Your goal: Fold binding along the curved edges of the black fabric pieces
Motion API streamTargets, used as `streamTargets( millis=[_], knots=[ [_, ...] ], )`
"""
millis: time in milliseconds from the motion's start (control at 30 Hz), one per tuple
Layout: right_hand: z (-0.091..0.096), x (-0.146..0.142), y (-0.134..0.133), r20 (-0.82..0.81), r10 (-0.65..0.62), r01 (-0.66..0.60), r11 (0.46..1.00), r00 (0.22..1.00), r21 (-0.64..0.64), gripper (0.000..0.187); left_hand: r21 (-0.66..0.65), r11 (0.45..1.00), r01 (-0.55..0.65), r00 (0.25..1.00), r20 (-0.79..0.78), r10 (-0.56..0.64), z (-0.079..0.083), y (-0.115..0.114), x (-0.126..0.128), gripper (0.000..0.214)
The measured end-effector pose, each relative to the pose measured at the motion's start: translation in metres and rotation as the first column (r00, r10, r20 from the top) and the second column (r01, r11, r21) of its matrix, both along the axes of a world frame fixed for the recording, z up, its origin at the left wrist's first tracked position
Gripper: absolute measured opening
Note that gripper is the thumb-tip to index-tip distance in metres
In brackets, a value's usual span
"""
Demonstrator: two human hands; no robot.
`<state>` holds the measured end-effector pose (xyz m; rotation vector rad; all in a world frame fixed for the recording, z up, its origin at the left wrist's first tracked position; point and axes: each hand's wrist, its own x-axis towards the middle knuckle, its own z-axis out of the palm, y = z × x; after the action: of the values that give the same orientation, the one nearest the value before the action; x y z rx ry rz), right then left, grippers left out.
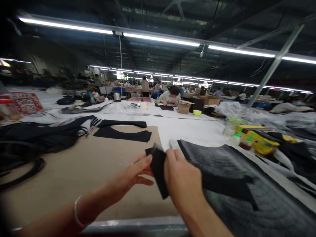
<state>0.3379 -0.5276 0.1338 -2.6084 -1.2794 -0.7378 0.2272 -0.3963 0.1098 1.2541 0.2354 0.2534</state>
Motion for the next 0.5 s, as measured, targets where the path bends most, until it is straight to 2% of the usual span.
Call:
streamTargets(
  millis=[67,133,233,300,367,433,500],
  knots=[
    [-0.022,-0.032,0.057,-0.113,0.089,-0.096,0.994,0.99,-0.06,0.018,0.059,0.99,-0.128,0.986,-0.096,0.134,-0.016,0.035,-0.028,0.047],
    [-0.051,-0.06,0.104,-0.221,0.213,-0.224,0.974,0.952,-0.025,0.019,0.083,0.964,-0.253,0.954,-0.144,0.262,-0.041,0.068,-0.054,0.037],
    [-0.093,-0.091,0.15,-0.303,0.364,-0.385,0.923,0.881,-0.009,0.025,0.125,0.907,-0.402,0.896,-0.148,0.418,-0.081,0.112,-0.092,0.025],
    [-0.117,-0.104,0.167,-0.35,0.47,-0.503,0.864,0.81,-0.005,0.033,0.137,0.873,-0.467,0.856,-0.175,0.486,-0.101,0.138,-0.119,0.025],
    [-0.14,-0.111,0.175,-0.4,0.584,-0.621,0.782,0.706,0.045,0.042,0.136,0.855,-0.5,0.828,-0.215,0.518,-0.114,0.16,-0.145,0.027],
    [-0.162,-0.111,0.175,-0.424,0.684,-0.683,0.707,0.593,0.185,0.047,0.133,0.845,-0.518,0.808,-0.249,0.535,-0.124,0.177,-0.167,0.03],
    [-0.183,-0.103,0.166,-0.421,0.688,-0.635,0.719,0.591,0.283,0.052,0.145,0.829,-0.54,0.785,-0.269,0.558,-0.131,0.19,-0.185,0.032]
  ],
)
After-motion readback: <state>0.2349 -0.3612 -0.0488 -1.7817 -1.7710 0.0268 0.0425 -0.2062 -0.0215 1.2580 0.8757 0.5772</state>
